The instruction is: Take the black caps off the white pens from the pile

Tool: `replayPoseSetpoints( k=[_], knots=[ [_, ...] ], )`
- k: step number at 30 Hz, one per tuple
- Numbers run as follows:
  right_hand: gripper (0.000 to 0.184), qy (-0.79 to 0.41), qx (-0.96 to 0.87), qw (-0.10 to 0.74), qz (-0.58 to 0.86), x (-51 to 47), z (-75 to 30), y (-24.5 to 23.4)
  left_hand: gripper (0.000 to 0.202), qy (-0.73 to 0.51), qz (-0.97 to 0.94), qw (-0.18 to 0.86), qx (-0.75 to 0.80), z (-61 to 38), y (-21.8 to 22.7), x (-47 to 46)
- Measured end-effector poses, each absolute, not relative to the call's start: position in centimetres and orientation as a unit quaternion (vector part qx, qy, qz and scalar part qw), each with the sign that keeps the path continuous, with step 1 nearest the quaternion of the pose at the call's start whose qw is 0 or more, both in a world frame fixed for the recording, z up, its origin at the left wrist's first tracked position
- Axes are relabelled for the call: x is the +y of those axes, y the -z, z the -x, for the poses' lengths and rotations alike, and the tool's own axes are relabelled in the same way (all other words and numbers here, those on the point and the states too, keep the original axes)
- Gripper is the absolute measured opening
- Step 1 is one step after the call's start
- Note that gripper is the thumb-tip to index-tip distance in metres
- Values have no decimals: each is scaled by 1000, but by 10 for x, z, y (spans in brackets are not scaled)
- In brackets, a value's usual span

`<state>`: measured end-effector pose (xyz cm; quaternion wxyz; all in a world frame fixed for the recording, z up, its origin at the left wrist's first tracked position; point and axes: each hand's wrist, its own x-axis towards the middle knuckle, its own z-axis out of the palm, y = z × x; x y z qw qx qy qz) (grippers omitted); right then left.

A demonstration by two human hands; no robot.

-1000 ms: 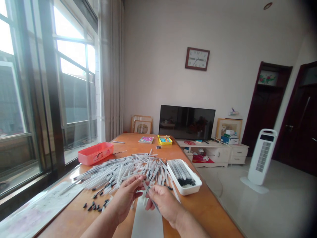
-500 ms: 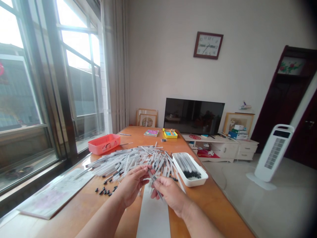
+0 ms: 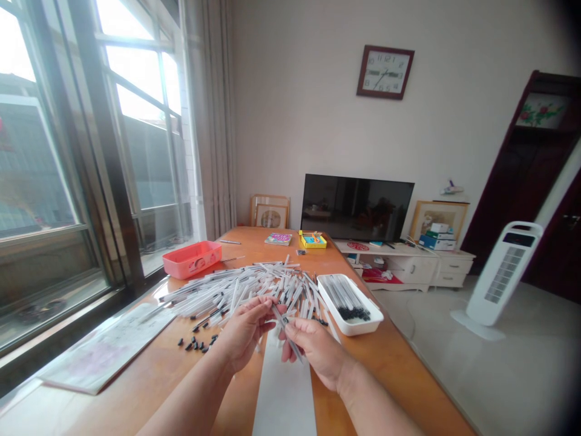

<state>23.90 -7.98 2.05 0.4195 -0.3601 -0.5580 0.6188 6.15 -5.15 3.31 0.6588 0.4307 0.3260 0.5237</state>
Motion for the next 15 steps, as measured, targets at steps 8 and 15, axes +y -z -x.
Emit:
replayPoseSetpoints(
  k=[8, 15],
  knots=[
    [38, -615, -553, 415, 379, -79, -239, -20, 26, -541, -426, 629, 360, -63, -27, -49],
    [34, -594, -551, 422, 407, -79, -239, -20, 25, -542, -414, 634, 364, -63, -30, -50]
  ],
)
